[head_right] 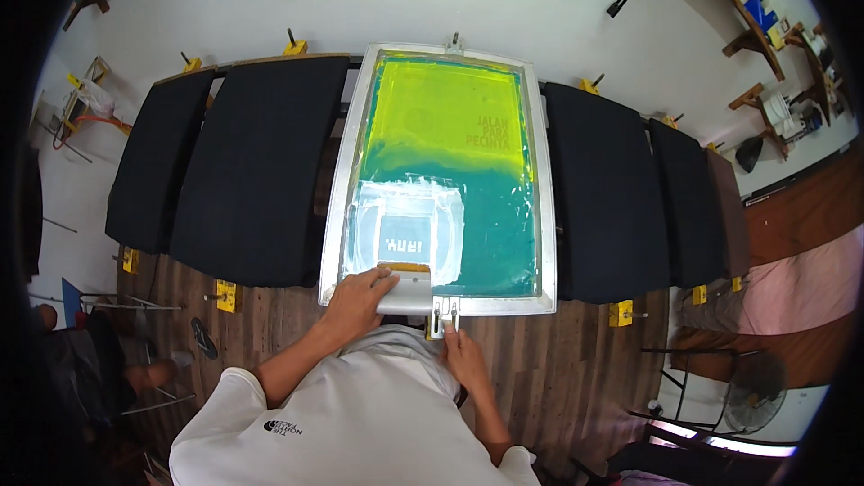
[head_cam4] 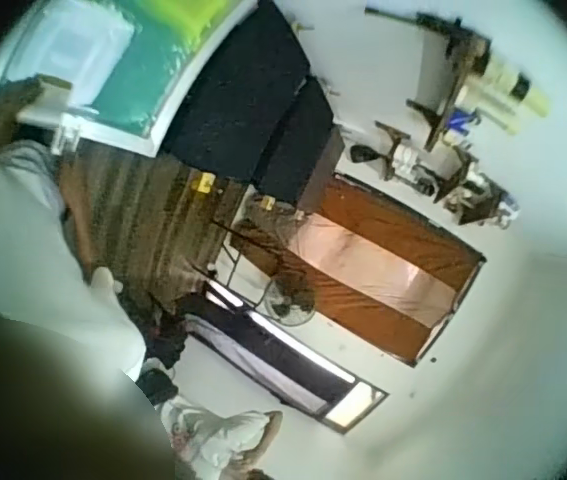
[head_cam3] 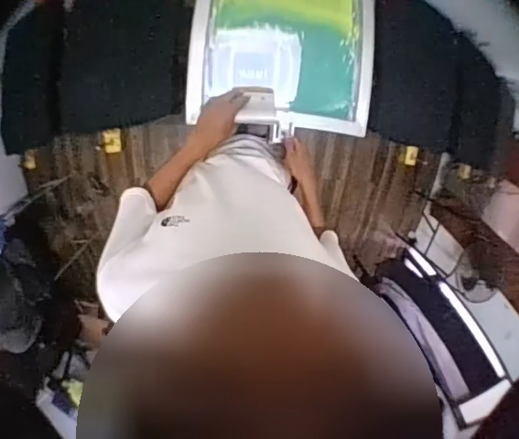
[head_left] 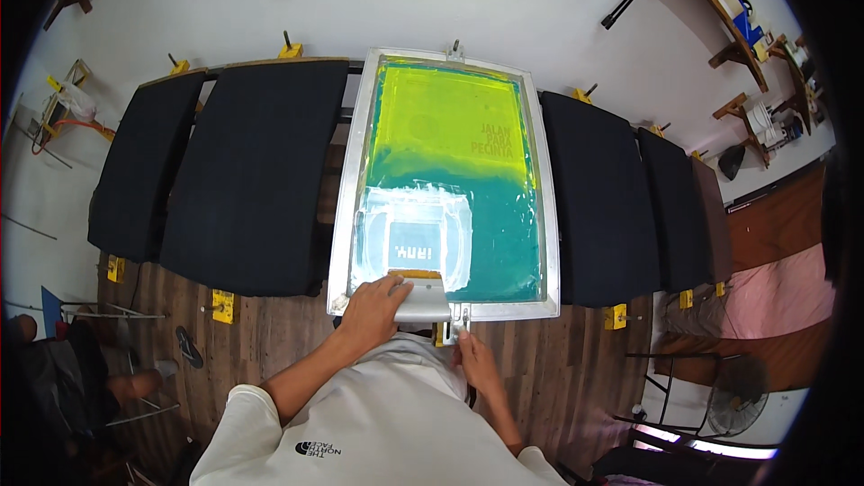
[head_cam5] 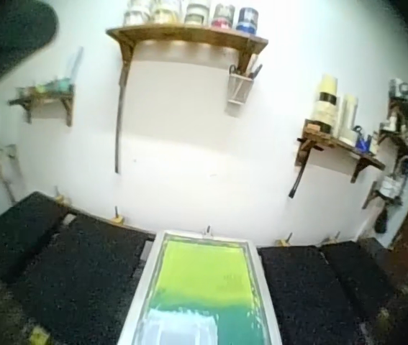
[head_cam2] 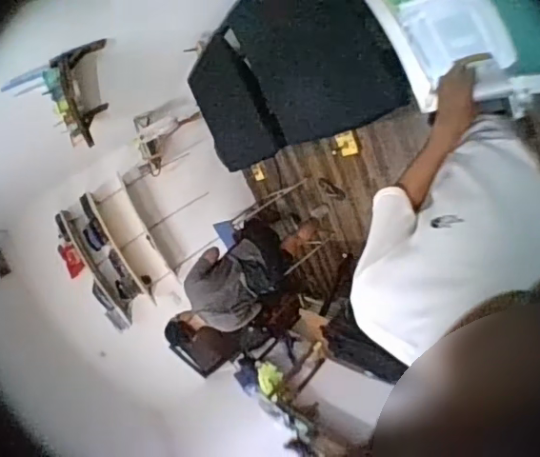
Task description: Applying ink to a t-shirt using a screen printing frame and a squeegee.
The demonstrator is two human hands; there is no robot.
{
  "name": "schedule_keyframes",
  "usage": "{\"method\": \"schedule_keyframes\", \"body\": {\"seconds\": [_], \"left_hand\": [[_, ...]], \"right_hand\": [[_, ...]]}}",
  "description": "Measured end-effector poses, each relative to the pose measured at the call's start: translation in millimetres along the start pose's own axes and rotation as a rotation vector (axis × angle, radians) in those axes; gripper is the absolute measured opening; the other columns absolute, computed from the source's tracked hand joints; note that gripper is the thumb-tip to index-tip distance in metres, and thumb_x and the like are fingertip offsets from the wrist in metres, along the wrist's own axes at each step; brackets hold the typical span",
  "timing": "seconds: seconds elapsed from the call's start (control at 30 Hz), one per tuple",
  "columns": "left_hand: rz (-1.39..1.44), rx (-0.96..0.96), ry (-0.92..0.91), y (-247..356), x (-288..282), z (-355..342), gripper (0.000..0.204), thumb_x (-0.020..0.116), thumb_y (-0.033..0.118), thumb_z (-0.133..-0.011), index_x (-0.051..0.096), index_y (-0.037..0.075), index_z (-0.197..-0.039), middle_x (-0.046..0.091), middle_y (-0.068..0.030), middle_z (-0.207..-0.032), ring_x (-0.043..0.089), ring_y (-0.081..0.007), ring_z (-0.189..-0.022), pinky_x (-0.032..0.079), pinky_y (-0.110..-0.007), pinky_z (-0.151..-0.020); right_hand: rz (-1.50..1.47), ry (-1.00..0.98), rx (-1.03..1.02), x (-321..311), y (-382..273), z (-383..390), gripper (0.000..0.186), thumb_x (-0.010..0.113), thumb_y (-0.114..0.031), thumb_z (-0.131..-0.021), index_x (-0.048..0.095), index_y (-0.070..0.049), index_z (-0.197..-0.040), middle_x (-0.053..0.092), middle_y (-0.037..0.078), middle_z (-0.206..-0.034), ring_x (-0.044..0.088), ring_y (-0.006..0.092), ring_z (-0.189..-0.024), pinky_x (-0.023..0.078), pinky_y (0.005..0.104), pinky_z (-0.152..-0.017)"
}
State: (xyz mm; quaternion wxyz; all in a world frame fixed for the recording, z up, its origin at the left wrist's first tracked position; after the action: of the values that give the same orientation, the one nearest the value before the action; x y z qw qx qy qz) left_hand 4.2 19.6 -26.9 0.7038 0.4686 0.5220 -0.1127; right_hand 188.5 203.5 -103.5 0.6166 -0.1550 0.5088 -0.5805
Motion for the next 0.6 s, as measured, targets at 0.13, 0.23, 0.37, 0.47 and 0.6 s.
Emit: {"method": "schedule_keyframes", "body": {"seconds": [0.13,0.23,0.37,0.47,0.6], "left_hand": [[0.055,-0.038,0.021,4.9,-8.0,-9.0,0.057,0.071,-0.005,-0.066,0.063,0.002,-0.121,0.061,-0.0179,-0.124,0.062,-0.0344,-0.105,0.047,-0.043,-0.090],[0.021,-0.029,0.023,-2.3,-2.1,-15.9,0.058,0.070,-0.004,-0.064,0.064,0.004,-0.121,0.064,-0.0145,-0.119,0.064,-0.0349,-0.098,0.051,-0.044,-0.084],[0.039,0.011,0.105,-1.2,-7.5,-21.0,0.049,0.065,-0.008,-0.064,0.067,0.003,-0.112,0.068,-0.0169,-0.107,0.066,-0.0385,-0.088,0.053,-0.046,-0.079],[0.062,0.000,0.011,-0.8,-19.0,-29.9,0.046,0.065,-0.007,-0.063,0.069,0.003,-0.108,0.069,-0.0182,-0.101,0.066,-0.0386,-0.087,0.053,-0.046,-0.078],[0.049,-0.027,-0.212,-13.5,-31.7,-55.1,0.031,0.066,0.003,-0.068,0.073,0.008,-0.098,0.071,-0.0204,-0.087,0.069,-0.0384,-0.084,0.055,-0.047,-0.076]], "right_hand": [[0.686,-0.133,-0.051,-47.5,-122.1,11.0,0.034,0.059,-0.036,-0.096,0.065,-0.002,-0.097,0.064,0.017,-0.076,0.062,0.0347,-0.069,0.052,0.0399,-0.068],[0.584,0.051,-0.520,-41.3,-198.3,1.1,0.030,0.076,-0.021,-0.081,0.066,-0.006,-0.105,0.065,0.017,-0.104,0.061,0.0329,-0.107,0.049,0.0394,-0.090],[0.816,0.081,-0.706,2.1,-184.5,-45.3,0.037,0.079,-0.011,-0.072,0.065,-0.005,-0.106,0.061,0.013,-0.108,0.057,0.0312,-0.109,0.048,0.0392,-0.093],[0.853,-0.123,-0.579,9.9,-176.2,-66.9,0.038,0.076,-0.004,-0.069,0.065,-0.005,-0.106,0.064,0.013,-0.102,0.060,0.0339,-0.101,0.051,0.0417,-0.088],[0.799,-0.266,-0.534,-1.9,-191.2,-91.7,0.031,0.068,0.001,-0.066,0.069,-0.005,-0.096,0.069,0.016,-0.090,0.066,0.0372,-0.089,0.055,0.0442,-0.079]]}}
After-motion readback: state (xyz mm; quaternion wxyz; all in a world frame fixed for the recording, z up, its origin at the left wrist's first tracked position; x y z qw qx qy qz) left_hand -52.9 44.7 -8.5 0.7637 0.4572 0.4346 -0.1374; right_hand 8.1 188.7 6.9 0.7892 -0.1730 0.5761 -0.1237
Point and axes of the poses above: each hand's wrist, its own z-axis away from the middle knuckle, its own x-axis out of the palm, y = z × x, the point moved 3 cm from there along -z, towards the middle knuckle
